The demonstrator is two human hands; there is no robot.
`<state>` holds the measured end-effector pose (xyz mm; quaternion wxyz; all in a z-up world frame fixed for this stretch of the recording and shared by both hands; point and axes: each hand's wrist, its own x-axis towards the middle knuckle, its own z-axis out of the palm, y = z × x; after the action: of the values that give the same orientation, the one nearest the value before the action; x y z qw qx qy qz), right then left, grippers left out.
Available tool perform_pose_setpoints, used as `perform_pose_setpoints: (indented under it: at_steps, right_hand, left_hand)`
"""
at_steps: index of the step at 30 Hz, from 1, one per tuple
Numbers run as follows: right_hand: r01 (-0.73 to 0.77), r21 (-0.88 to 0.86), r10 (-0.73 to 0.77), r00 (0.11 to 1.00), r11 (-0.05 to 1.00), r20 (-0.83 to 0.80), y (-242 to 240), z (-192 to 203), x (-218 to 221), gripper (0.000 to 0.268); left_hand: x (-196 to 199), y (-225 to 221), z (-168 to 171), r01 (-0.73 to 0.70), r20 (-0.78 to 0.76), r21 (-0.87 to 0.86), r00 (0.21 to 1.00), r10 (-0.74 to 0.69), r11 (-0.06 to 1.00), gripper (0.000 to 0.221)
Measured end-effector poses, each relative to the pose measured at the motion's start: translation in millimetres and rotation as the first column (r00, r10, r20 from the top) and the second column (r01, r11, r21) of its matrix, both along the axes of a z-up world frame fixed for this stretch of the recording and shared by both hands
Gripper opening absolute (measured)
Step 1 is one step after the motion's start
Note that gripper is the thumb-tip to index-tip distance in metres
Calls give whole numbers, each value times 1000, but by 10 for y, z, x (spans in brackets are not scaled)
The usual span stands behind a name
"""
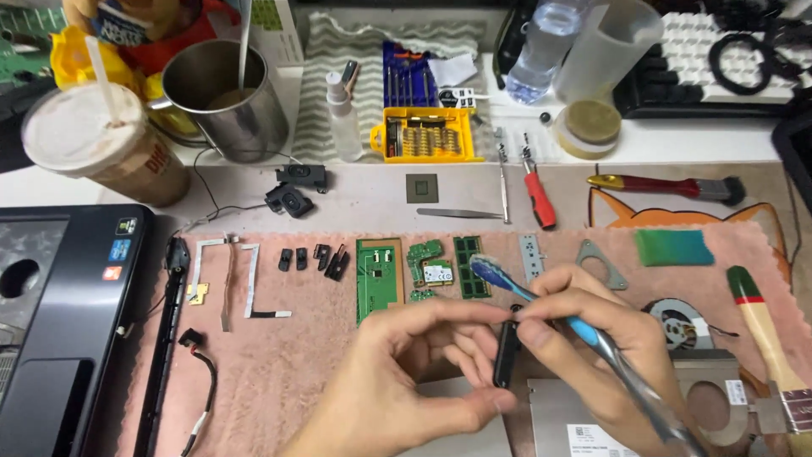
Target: Cleaning the contacts of RAM modules and other small electronic parts using a toothbrush on a repair bench.
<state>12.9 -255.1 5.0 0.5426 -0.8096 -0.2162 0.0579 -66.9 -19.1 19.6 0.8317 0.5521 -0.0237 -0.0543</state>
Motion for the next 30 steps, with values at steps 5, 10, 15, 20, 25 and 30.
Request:
perform_pose_setpoints:
  at_steps: [5,10,15,20,25,30]
  right_hand:
    - [8,26,-8,1000,1000,-23,-7,-32,-4,16]
    - [50,13,-51,996,999,71,57,36,-31,23]
    - [85,357,-95,995,930,12,-58,-21,-36,35]
    - [13,165,-39,987,986,157,-1,75,-171,43]
    - [28,-3,-26,934,1000,356,185,191,-177,31]
    - [-66,69,37,931,995,362,231,229,-175,34]
  left_hand:
    - [17,20,-62,81,65,-110,995,-75,991,59]
    - [38,-11,-212,78,86,-176,994,-64,981,58]
    - [74,-7,-253,-60,-3,-214,998,61,975,65]
    - [69,9,-263,-6,12,-204,1000,8,979,66]
    - [75,-21,-320,81,11,-365,997,-83,927,62]
    - [85,-41,-438,39,-22,-439,998,-54,898,70]
